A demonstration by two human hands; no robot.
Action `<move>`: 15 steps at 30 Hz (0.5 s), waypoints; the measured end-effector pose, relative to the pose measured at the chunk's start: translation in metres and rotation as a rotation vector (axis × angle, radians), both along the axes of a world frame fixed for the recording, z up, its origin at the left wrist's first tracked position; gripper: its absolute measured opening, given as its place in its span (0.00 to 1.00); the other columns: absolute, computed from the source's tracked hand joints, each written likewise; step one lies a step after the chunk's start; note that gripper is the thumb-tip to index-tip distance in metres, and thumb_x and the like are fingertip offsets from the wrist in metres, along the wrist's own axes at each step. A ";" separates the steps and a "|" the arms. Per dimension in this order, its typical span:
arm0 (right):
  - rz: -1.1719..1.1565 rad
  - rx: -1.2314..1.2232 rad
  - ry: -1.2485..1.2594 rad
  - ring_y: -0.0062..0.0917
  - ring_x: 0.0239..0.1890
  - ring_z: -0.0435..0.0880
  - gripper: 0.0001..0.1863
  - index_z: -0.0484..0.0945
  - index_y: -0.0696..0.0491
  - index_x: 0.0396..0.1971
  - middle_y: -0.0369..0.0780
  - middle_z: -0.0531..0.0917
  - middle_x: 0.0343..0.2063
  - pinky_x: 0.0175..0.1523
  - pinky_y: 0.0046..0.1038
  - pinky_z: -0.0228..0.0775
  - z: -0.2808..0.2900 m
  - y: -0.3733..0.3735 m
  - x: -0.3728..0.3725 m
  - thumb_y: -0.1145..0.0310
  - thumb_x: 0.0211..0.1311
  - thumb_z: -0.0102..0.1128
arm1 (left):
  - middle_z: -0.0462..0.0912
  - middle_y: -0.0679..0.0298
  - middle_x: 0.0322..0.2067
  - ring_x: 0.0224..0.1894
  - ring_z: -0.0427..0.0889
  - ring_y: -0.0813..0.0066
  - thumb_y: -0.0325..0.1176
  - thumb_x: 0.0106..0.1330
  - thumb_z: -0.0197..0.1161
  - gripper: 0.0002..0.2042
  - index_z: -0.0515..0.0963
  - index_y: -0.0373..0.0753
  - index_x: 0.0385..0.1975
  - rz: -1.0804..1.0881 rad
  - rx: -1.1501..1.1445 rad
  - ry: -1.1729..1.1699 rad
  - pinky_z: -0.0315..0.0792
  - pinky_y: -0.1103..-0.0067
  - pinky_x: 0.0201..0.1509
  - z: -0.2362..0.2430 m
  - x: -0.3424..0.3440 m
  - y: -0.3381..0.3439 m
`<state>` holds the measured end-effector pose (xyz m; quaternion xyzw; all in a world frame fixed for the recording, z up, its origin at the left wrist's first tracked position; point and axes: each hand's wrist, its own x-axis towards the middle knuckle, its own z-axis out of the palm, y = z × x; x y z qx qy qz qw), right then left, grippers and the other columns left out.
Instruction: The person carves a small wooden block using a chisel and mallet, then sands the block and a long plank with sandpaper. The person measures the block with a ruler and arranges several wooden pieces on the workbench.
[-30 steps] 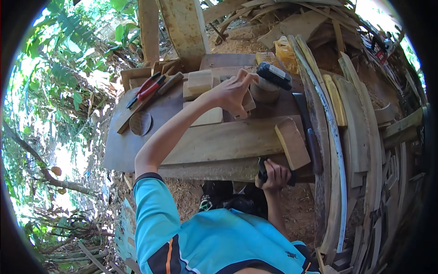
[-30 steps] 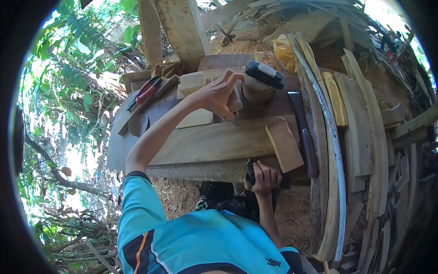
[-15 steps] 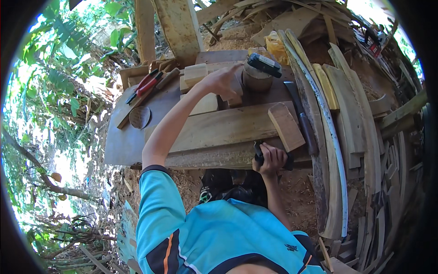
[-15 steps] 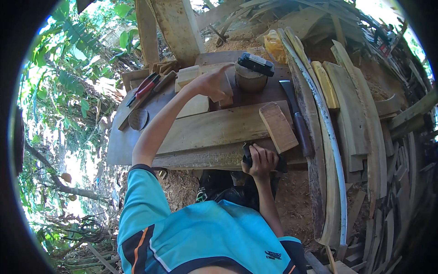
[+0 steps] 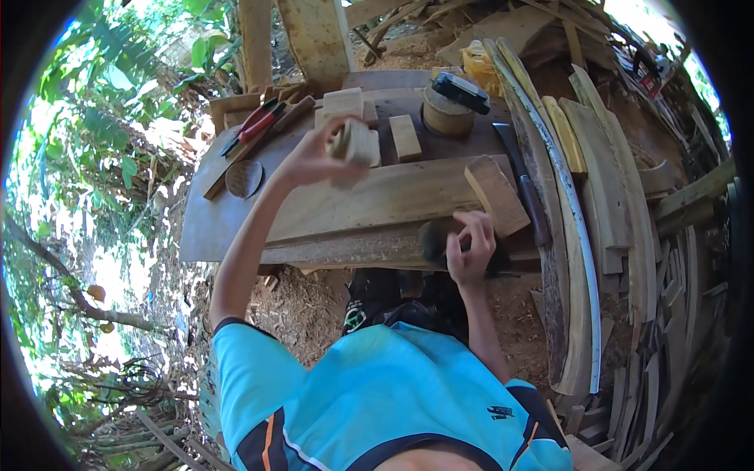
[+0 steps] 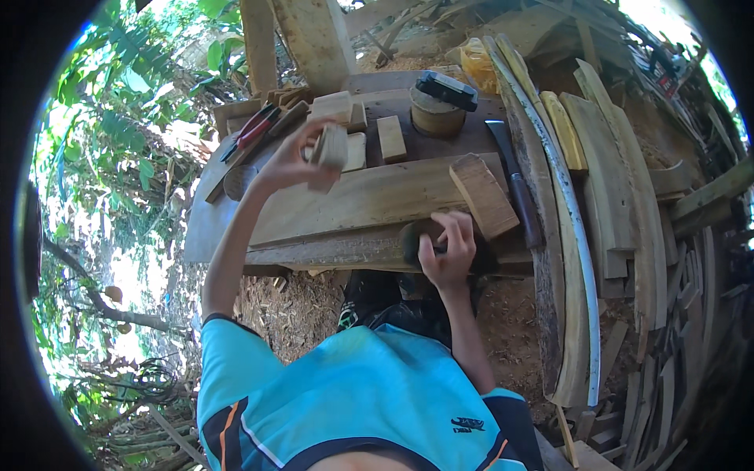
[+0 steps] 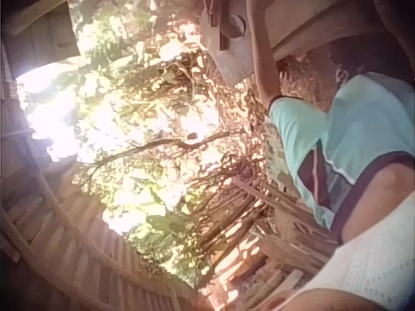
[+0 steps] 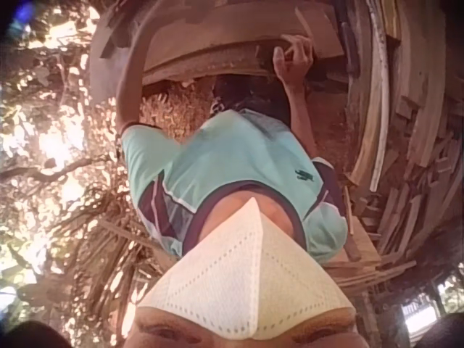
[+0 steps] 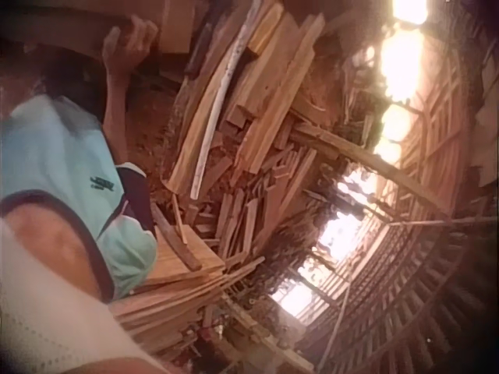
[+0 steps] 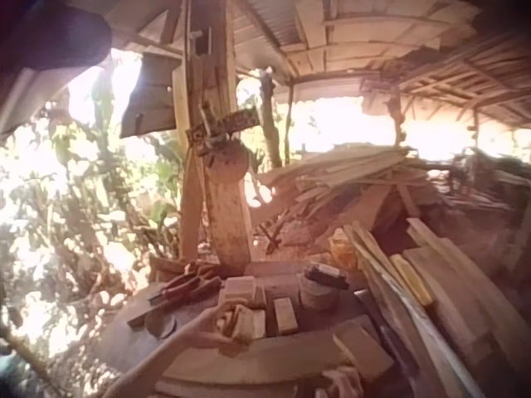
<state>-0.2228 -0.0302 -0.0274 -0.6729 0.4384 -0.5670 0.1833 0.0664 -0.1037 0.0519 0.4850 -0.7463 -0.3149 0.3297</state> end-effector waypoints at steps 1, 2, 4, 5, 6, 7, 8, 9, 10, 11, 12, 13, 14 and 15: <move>-0.015 -0.014 0.071 0.32 0.26 0.75 0.11 0.75 0.55 0.32 0.41 0.76 0.30 0.26 0.30 0.67 0.008 -0.010 0.006 0.68 0.47 0.59 | 0.72 0.56 0.48 0.50 0.72 0.62 0.40 0.39 0.73 0.41 0.60 0.42 0.57 -0.054 -0.017 -0.163 0.65 0.73 0.55 0.005 0.004 0.016; -0.015 -0.079 0.158 0.34 0.28 0.77 0.12 0.75 0.55 0.32 0.42 0.76 0.31 0.29 0.32 0.69 0.014 -0.031 0.017 0.65 0.47 0.60 | 0.73 0.56 0.47 0.50 0.72 0.61 0.40 0.39 0.72 0.41 0.60 0.42 0.57 -0.102 -0.030 -0.330 0.64 0.72 0.55 0.008 0.008 0.030; -0.071 -0.032 0.301 0.38 0.32 0.80 0.15 0.76 0.55 0.33 0.45 0.77 0.32 0.33 0.35 0.72 0.031 -0.074 0.050 0.61 0.48 0.60 | 0.72 0.55 0.48 0.52 0.70 0.58 0.42 0.40 0.72 0.40 0.61 0.42 0.57 -0.060 -0.007 -0.478 0.63 0.71 0.57 -0.004 0.024 0.050; -0.131 0.075 0.362 0.40 0.34 0.80 0.17 0.76 0.55 0.33 0.47 0.77 0.32 0.36 0.36 0.73 0.041 -0.091 0.069 0.58 0.48 0.60 | 0.71 0.54 0.49 0.52 0.69 0.56 0.43 0.40 0.71 0.40 0.61 0.41 0.57 -0.039 0.003 -0.550 0.62 0.70 0.58 -0.012 0.030 0.058; -0.173 0.132 0.494 0.41 0.35 0.80 0.20 0.76 0.55 0.35 0.48 0.78 0.32 0.37 0.37 0.74 0.040 -0.114 0.076 0.56 0.47 0.60 | 0.70 0.53 0.50 0.53 0.69 0.55 0.44 0.40 0.71 0.40 0.61 0.42 0.57 -0.040 -0.012 -0.570 0.62 0.69 0.58 -0.014 0.028 0.057; -0.218 0.193 0.620 0.42 0.36 0.80 0.22 0.75 0.55 0.37 0.49 0.79 0.32 0.39 0.38 0.74 0.032 -0.132 0.079 0.54 0.46 0.61 | 0.70 0.53 0.50 0.53 0.68 0.54 0.44 0.41 0.70 0.40 0.61 0.42 0.57 -0.043 -0.030 -0.593 0.61 0.69 0.59 -0.014 0.026 0.055; -0.174 0.252 0.657 0.42 0.36 0.80 0.24 0.74 0.54 0.40 0.48 0.79 0.33 0.40 0.39 0.74 0.027 -0.140 0.081 0.53 0.46 0.61 | 0.69 0.53 0.51 0.53 0.68 0.53 0.45 0.41 0.70 0.40 0.61 0.43 0.57 -0.033 -0.046 -0.619 0.61 0.68 0.59 -0.014 0.028 0.053; -0.135 0.311 0.693 0.42 0.36 0.80 0.26 0.73 0.52 0.43 0.48 0.79 0.33 0.40 0.39 0.73 0.022 -0.148 0.079 0.52 0.45 0.61 | 0.68 0.52 0.51 0.54 0.67 0.52 0.46 0.42 0.70 0.39 0.61 0.43 0.57 -0.012 -0.019 -0.548 0.60 0.68 0.59 -0.013 0.027 0.048; -0.076 0.367 0.732 0.42 0.37 0.80 0.28 0.73 0.51 0.46 0.48 0.78 0.34 0.41 0.40 0.73 0.021 -0.151 0.083 0.51 0.45 0.61 | 0.68 0.52 0.52 0.54 0.67 0.52 0.46 0.43 0.69 0.39 0.61 0.44 0.57 0.026 0.014 -0.476 0.60 0.67 0.60 -0.014 0.028 0.046; -0.104 0.284 0.696 0.43 0.35 0.80 0.29 0.72 0.50 0.47 0.48 0.79 0.32 0.40 0.41 0.73 0.018 -0.150 0.082 0.53 0.44 0.61 | 0.67 0.52 0.52 0.54 0.66 0.52 0.47 0.43 0.69 0.39 0.61 0.44 0.58 0.058 0.043 -0.403 0.60 0.66 0.60 -0.015 0.027 0.042; -0.149 0.210 0.647 0.43 0.32 0.80 0.27 0.72 0.51 0.46 0.49 0.79 0.31 0.37 0.41 0.73 0.016 -0.150 0.078 0.55 0.43 0.61 | 0.66 0.52 0.53 0.56 0.65 0.53 0.46 0.45 0.68 0.38 0.60 0.43 0.58 0.104 -0.051 -0.468 0.59 0.67 0.61 -0.014 0.028 0.030; -0.181 0.146 0.602 0.43 0.30 0.80 0.26 0.72 0.52 0.45 0.49 0.78 0.29 0.35 0.41 0.74 0.013 -0.144 0.077 0.57 0.43 0.60 | 0.65 0.53 0.54 0.57 0.63 0.54 0.45 0.46 0.67 0.37 0.60 0.43 0.58 0.156 -0.130 -0.531 0.57 0.68 0.62 -0.016 0.032 0.015; -0.203 0.079 0.555 0.43 0.28 0.81 0.25 0.72 0.53 0.44 0.49 0.78 0.28 0.32 0.41 0.74 0.014 -0.134 0.078 0.59 0.42 0.59 | 0.64 0.53 0.55 0.59 0.62 0.54 0.44 0.48 0.66 0.37 0.59 0.42 0.59 0.217 -0.208 -0.597 0.56 0.68 0.63 -0.015 0.038 0.003; -0.155 0.039 0.518 0.43 0.28 0.80 0.24 0.73 0.52 0.43 0.48 0.78 0.28 0.32 0.41 0.74 0.014 -0.121 0.074 0.60 0.42 0.59 | 0.63 0.53 0.56 0.60 0.61 0.54 0.44 0.48 0.66 0.37 0.59 0.43 0.59 0.222 -0.223 -0.637 0.55 0.66 0.63 -0.015 0.041 -0.010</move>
